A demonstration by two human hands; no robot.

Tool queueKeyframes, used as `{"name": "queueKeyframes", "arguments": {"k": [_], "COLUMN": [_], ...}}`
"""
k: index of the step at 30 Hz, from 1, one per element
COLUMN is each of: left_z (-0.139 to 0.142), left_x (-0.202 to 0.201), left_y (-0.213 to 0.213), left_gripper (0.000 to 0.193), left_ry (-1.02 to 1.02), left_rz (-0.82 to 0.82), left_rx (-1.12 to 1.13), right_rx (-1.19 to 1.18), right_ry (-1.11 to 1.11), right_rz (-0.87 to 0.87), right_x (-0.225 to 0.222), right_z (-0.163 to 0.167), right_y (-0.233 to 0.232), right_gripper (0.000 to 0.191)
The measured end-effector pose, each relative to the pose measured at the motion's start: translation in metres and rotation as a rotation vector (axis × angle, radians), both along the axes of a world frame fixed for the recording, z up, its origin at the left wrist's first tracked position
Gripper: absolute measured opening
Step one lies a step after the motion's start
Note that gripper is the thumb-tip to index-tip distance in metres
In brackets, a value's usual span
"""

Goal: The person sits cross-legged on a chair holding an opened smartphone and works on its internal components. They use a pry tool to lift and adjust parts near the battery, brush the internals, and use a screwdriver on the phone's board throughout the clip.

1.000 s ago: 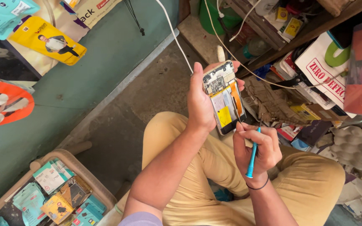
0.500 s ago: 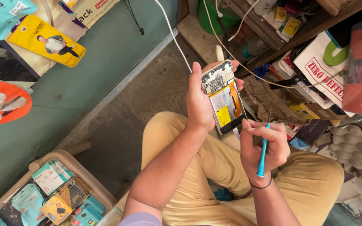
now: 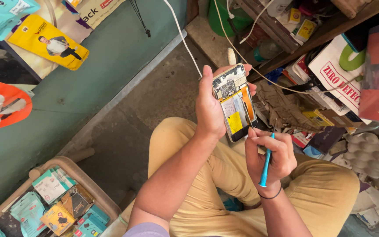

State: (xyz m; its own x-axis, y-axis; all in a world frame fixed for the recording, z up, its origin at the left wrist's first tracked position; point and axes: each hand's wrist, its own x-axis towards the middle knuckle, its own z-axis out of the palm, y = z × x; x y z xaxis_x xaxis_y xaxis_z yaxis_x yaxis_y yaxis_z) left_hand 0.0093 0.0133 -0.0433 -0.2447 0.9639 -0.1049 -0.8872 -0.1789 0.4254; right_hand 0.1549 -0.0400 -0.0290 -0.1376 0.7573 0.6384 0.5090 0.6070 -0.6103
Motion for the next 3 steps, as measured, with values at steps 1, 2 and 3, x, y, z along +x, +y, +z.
{"name": "queueKeyframes", "arguments": {"k": [1,2,3], "left_z": [-0.0007,-0.0017,-0.0025], "left_x": [0.0005,0.0014,0.0018], "left_y": [-0.0008,-0.0016,-0.0019], "left_gripper": [0.071,0.071,0.071], "left_ry": [0.001,0.006,0.013], "left_rz": [0.0,0.003,0.004], "left_rx": [-0.001,-0.003,-0.003], "right_rx": [-0.006,-0.012,-0.018], "right_ry": [0.006,0.011,0.017], "right_rz": [0.003,0.004,0.003], "right_x": [0.0003,0.0008,0.0011], "right_z": [-0.0001,-0.0006,-0.001], "right_y": [0.0003,0.0007,0.0006], "right_gripper": [0.028,0.028,0.028]}}
